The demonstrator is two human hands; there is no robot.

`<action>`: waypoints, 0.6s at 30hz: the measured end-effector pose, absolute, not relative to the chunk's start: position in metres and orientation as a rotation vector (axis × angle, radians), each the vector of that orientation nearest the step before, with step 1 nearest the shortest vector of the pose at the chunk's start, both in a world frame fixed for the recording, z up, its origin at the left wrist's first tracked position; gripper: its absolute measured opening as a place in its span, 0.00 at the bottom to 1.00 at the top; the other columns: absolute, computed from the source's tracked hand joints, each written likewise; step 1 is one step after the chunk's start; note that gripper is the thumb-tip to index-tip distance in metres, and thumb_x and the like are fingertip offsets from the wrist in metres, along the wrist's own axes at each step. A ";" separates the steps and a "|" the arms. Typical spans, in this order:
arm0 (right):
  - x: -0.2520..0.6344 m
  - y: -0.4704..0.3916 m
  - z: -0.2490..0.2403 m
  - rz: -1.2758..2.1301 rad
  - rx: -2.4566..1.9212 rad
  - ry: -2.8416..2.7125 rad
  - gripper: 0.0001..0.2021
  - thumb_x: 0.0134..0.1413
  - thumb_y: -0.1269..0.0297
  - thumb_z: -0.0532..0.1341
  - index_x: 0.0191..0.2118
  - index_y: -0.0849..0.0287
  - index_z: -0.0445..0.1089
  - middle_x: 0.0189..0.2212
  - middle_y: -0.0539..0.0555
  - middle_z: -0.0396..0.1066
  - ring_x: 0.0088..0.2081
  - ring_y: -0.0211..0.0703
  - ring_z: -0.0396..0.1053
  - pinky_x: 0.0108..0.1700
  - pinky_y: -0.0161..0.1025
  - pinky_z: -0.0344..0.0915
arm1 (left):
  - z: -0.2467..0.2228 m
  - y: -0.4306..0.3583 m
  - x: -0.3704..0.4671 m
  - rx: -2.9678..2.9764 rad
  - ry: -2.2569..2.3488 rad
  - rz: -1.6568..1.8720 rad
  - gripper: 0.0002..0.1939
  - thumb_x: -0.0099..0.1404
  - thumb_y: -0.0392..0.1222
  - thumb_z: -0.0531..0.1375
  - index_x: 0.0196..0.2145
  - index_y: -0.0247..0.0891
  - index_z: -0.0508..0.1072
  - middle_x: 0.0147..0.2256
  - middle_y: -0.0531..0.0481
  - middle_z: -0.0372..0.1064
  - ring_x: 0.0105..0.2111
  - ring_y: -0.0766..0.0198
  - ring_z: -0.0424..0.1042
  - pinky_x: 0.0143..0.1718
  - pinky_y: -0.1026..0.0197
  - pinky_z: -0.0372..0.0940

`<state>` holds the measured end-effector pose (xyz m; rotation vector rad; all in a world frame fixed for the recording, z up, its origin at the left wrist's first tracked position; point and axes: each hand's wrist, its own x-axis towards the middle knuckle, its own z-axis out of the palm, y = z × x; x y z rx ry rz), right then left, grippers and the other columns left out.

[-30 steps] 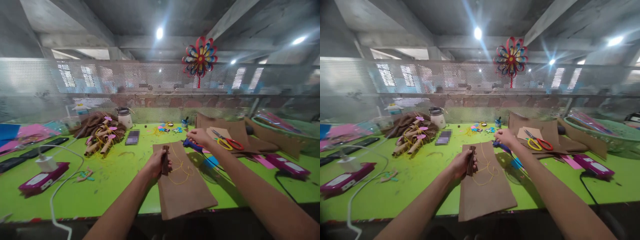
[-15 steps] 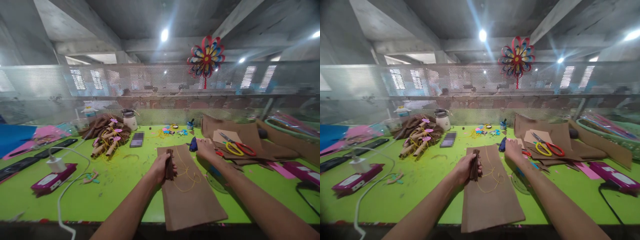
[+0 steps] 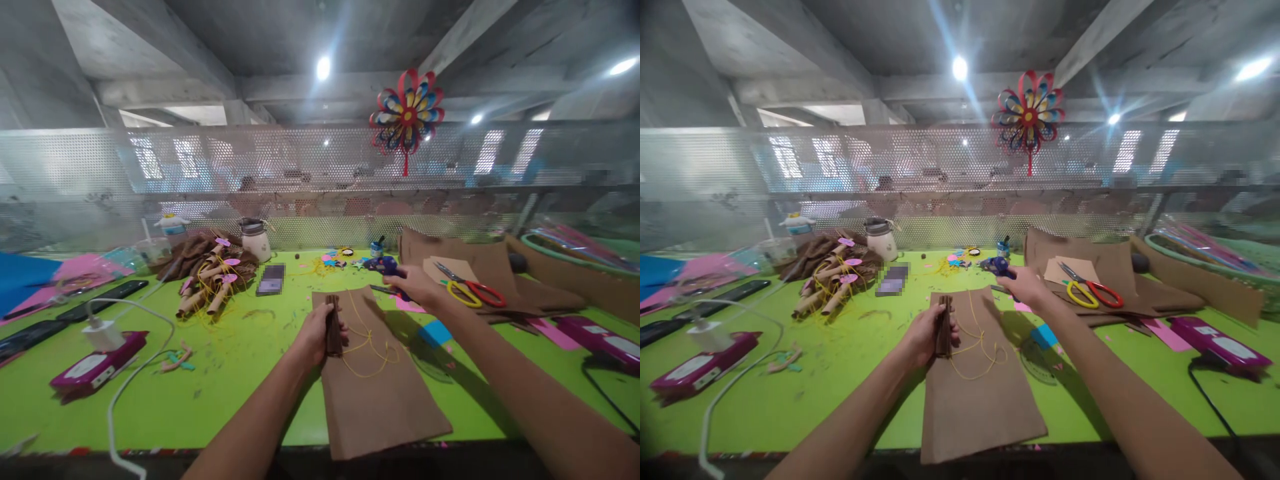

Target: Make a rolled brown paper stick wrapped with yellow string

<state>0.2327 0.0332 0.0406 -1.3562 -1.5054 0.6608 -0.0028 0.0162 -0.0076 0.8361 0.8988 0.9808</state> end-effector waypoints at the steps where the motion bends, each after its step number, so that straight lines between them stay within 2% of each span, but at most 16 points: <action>1: 0.230 0.023 0.045 0.834 -1.305 -1.509 0.14 0.45 0.56 0.62 0.31 0.64 0.73 0.29 0.58 0.74 0.32 0.46 0.71 0.27 0.36 0.61 | -0.008 0.016 -0.003 0.847 0.900 0.977 0.11 0.63 0.45 0.50 0.35 0.35 0.64 0.20 0.49 0.66 0.17 0.63 0.68 0.22 0.57 0.66; 3: 0.224 0.001 0.051 1.072 -1.161 -1.560 0.19 0.48 0.52 0.61 0.35 0.66 0.73 0.34 0.61 0.74 0.35 0.47 0.72 0.29 0.36 0.63 | -0.007 0.014 -0.002 0.876 0.904 0.976 0.11 0.63 0.45 0.50 0.35 0.35 0.64 0.21 0.49 0.66 0.17 0.63 0.68 0.22 0.58 0.66; 5: 0.220 -0.017 0.052 1.144 -1.076 -1.602 0.19 0.49 0.51 0.61 0.35 0.66 0.73 0.34 0.62 0.75 0.36 0.46 0.72 0.35 0.38 0.65 | -0.005 0.011 -0.001 0.914 0.907 0.986 0.10 0.63 0.45 0.50 0.35 0.35 0.63 0.21 0.50 0.66 0.17 0.63 0.68 0.21 0.59 0.66; 7: 0.218 -0.028 0.050 1.106 -1.102 -1.645 0.18 0.51 0.52 0.60 0.34 0.65 0.73 0.33 0.61 0.75 0.36 0.45 0.72 0.36 0.38 0.65 | -0.004 0.007 0.001 0.950 0.910 0.993 0.09 0.63 0.45 0.50 0.36 0.36 0.62 0.22 0.50 0.66 0.17 0.64 0.67 0.21 0.60 0.65; 11: 0.217 -0.033 0.044 0.963 -1.169 -1.732 0.16 0.53 0.53 0.58 0.34 0.62 0.73 0.31 0.59 0.74 0.34 0.44 0.70 0.32 0.37 0.63 | -0.001 0.004 0.003 1.012 0.931 0.996 0.09 0.63 0.46 0.50 0.36 0.37 0.61 0.22 0.52 0.66 0.18 0.66 0.67 0.19 0.64 0.63; 18: 0.212 -0.033 0.040 0.824 -1.219 -1.737 0.12 0.52 0.55 0.59 0.32 0.58 0.72 0.29 0.55 0.73 0.32 0.44 0.68 0.35 0.39 0.64 | 0.003 0.002 0.007 1.015 0.944 0.980 0.11 0.62 0.47 0.52 0.36 0.38 0.61 0.22 0.51 0.67 0.17 0.67 0.66 0.18 0.67 0.60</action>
